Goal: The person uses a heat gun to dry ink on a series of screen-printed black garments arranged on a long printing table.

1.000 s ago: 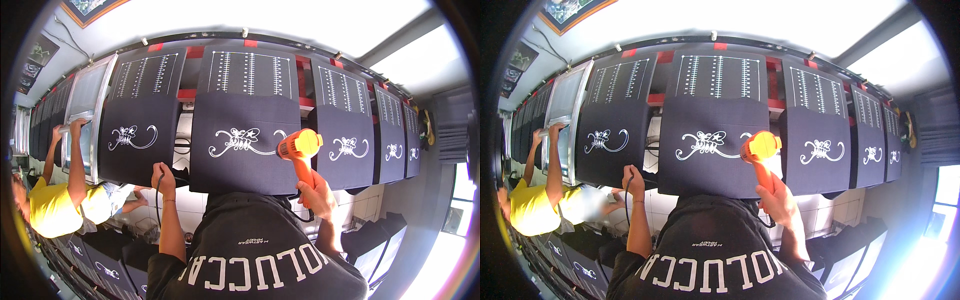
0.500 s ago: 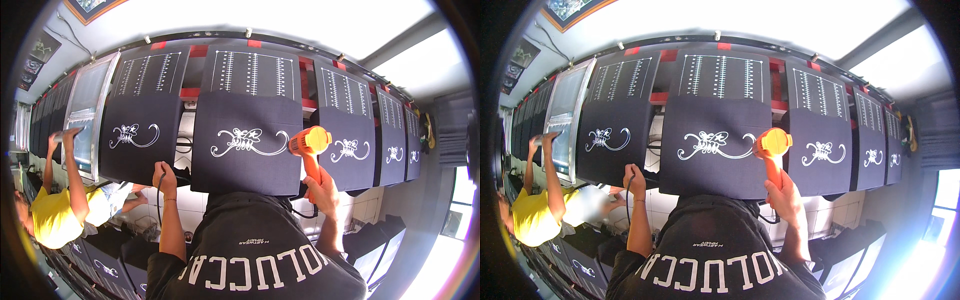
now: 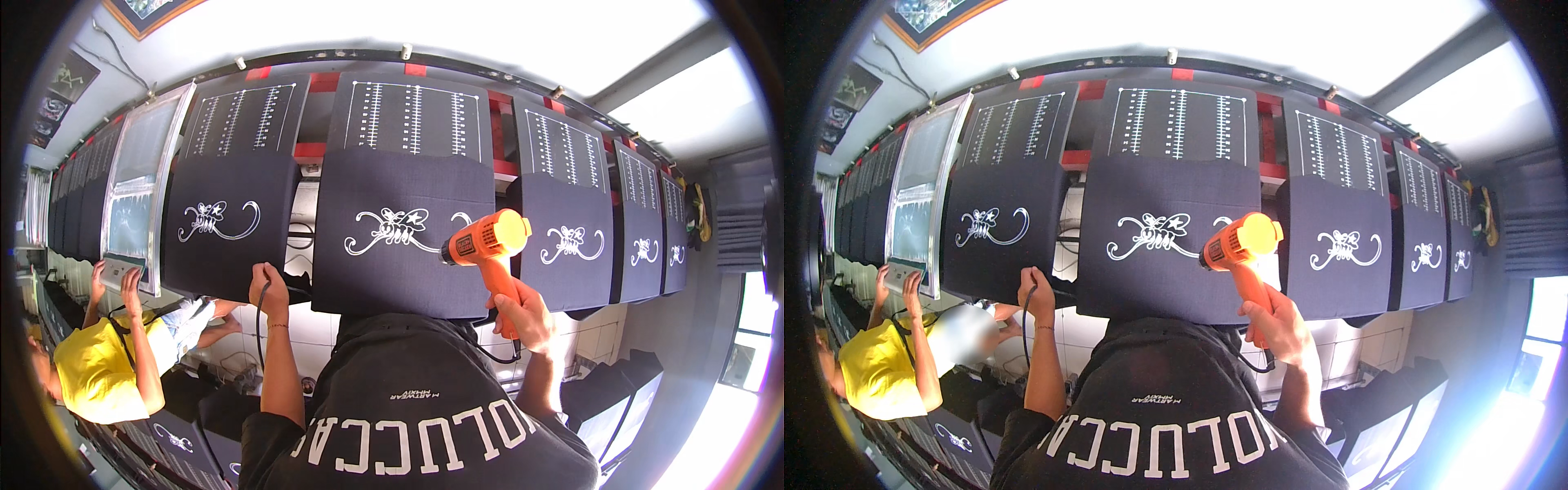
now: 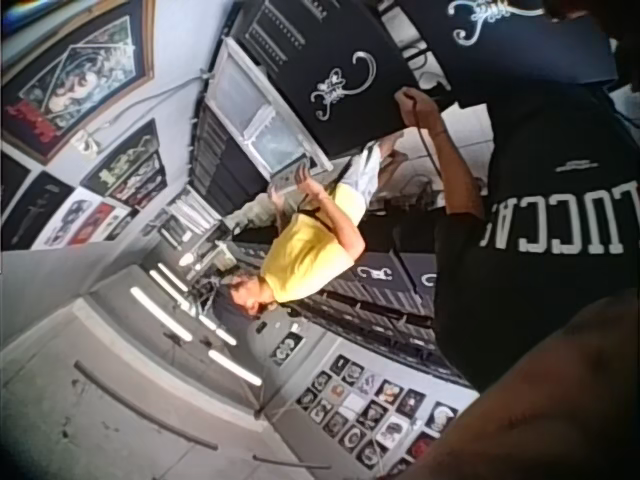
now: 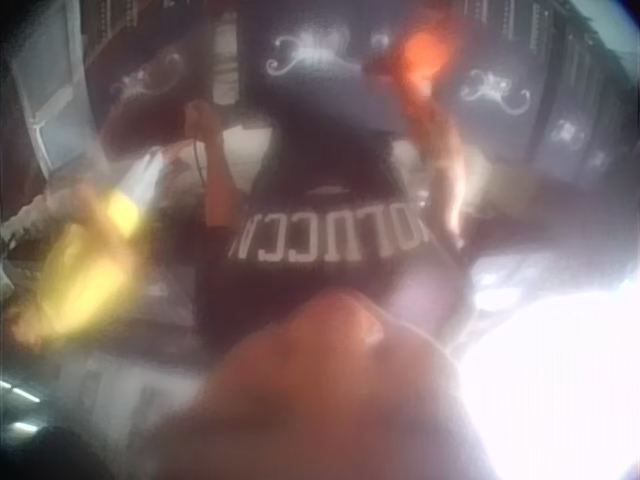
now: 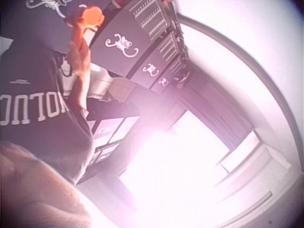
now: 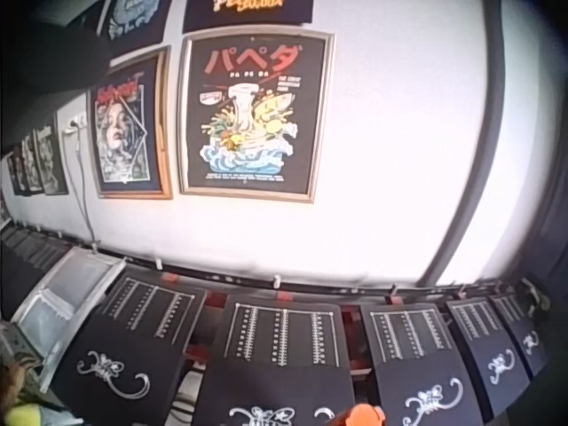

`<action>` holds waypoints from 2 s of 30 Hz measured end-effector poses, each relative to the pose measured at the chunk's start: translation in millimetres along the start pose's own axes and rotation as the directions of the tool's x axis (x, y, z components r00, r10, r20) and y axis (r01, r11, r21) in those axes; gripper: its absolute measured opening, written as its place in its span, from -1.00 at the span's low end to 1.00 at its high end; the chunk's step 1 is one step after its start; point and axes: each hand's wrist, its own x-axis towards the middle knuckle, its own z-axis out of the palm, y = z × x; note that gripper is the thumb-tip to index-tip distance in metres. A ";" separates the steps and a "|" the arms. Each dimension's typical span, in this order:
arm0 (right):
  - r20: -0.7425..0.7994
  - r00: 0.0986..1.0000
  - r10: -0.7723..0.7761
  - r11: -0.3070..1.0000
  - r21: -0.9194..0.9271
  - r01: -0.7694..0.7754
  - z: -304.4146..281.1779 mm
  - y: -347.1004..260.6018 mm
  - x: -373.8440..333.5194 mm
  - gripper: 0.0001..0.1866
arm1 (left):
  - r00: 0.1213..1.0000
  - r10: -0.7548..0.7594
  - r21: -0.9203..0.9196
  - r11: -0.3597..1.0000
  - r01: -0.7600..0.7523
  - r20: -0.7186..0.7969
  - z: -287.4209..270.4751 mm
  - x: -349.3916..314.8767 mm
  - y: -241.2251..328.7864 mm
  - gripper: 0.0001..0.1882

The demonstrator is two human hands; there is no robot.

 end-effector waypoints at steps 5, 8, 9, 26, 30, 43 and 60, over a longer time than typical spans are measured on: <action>0.003 0.999 0.032 0.997 -0.072 -0.032 7.8 1.0 0.4 -0.67 | 1.000 -0.017 0.003 1.000 0.017 0.014 0.7 0.6 -2.8 -0.79; 0.020 0.999 0.037 0.998 -0.041 -0.036 12.0 -1.4 1.2 -0.66 | 1.000 -0.004 -0.011 1.000 0.004 -0.007 2.7 0.0 -5.8 -0.79; 0.014 0.999 0.041 0.999 -0.028 -0.041 14.8 -3.6 1.2 -0.66 | 1.000 -0.004 0.002 1.000 0.004 -0.006 3.8 -0.4 -6.1 -0.79; 0.120 0.993 0.016 0.995 -0.095 -0.005 36.4 -19.8 17.0 -0.57 | 1.000 -0.005 0.033 0.999 0.005 -0.002 -0.4 -0.8 -3.7 -0.80; 0.132 0.991 0.006 0.988 -0.154 0.014 43.8 -24.6 23.7 -0.57 | 1.000 0.005 0.041 0.999 -0.006 0.025 0.2 0.3 -4.6 -0.80; 0.057 0.998 0.041 0.984 -0.176 -0.031 76.0 -41.4 32.4 -0.60 | 0.980 0.081 -0.131 0.990 -0.058 0.179 -14.1 5.8 -11.6 -0.82; 0.041 0.999 0.018 0.986 -0.167 -0.011 118.0 -45.3 28.7 -0.65 | 0.946 0.274 -0.083 0.961 -0.264 0.173 -14.5 19.0 -10.6 -0.80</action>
